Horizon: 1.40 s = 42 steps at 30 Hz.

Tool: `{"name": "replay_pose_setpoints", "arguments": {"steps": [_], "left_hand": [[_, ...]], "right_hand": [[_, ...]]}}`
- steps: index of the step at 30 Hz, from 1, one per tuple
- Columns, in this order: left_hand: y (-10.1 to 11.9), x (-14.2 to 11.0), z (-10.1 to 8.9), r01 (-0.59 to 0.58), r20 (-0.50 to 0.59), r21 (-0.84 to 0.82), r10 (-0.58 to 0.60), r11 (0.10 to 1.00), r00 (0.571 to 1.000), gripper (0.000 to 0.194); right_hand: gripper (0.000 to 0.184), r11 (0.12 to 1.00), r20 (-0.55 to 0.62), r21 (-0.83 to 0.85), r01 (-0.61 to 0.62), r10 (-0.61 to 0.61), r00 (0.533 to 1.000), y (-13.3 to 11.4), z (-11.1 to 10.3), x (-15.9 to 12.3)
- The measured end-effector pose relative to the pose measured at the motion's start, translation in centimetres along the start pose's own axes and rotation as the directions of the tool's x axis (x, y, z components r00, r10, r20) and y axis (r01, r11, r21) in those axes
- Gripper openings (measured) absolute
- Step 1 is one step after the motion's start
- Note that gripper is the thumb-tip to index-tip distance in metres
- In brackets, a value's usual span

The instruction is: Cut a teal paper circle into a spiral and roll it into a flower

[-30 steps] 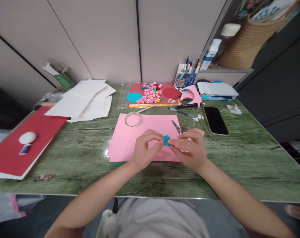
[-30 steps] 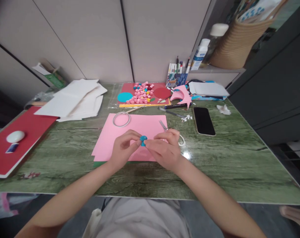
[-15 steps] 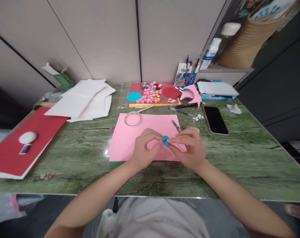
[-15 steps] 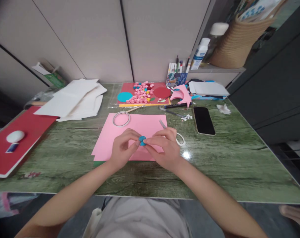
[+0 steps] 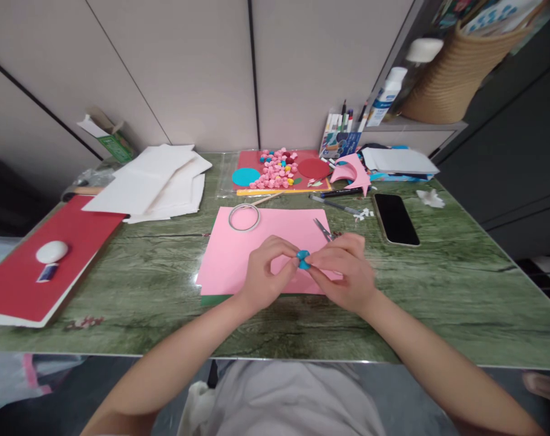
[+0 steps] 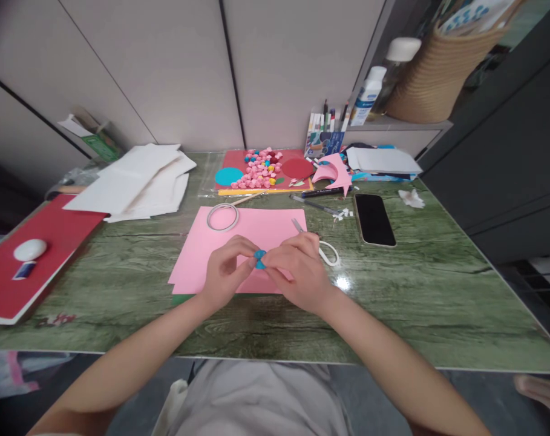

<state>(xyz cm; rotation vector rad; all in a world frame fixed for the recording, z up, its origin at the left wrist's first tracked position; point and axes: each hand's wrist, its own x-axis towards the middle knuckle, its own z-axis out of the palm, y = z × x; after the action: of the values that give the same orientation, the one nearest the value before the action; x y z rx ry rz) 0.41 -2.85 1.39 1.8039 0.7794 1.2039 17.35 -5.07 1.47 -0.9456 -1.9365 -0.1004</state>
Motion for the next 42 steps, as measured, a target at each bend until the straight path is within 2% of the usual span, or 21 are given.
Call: {"name": "replay_pose_setpoints", "arguments": {"steps": [5,11,15,21,28,37,42], "left_hand": [[-0.3,0.1,0.0,-0.018,-0.011,0.026,0.018,1.000,1.000,0.012],[-0.2,0.1,-0.1,-0.062,-0.010,0.066,0.062,0.996,0.998,0.009],[-0.1,0.3,-0.3,-0.096,0.006,0.138,0.096,0.986,0.995,0.008],[-0.1,0.5,-0.7,-0.181,0.066,0.283,0.169,0.942,0.983,0.009],[-0.4,0.6,-1.2,-0.322,0.149,0.478,0.286,0.818,0.947,0.008],[-0.6,0.6,-1.2,-0.341,0.171,0.518,0.296,0.784,0.940,0.007],[-0.3,0.7,-1.0,-0.282,0.144,0.481,0.242,0.830,0.960,0.007]], "right_hand": [[0.018,0.990,0.045,0.069,-0.119,0.116,0.992,0.2,0.2,-0.1],[0.022,0.956,0.002,0.169,-0.238,0.241,0.971,-0.2,0.4,-0.1],[0.020,0.930,0.016,0.223,-0.292,0.296,0.955,-0.6,0.5,0.1],[0.018,0.917,0.046,0.245,-0.315,0.314,0.948,-0.6,0.4,0.5],[0.019,0.916,0.115,0.225,-0.333,0.315,0.942,-0.8,0.2,0.8],[0.019,0.921,0.133,0.196,-0.337,0.315,0.940,-0.7,0.2,0.6],[0.018,0.918,0.102,0.211,-0.336,0.322,0.941,-0.8,0.3,0.5]]}}
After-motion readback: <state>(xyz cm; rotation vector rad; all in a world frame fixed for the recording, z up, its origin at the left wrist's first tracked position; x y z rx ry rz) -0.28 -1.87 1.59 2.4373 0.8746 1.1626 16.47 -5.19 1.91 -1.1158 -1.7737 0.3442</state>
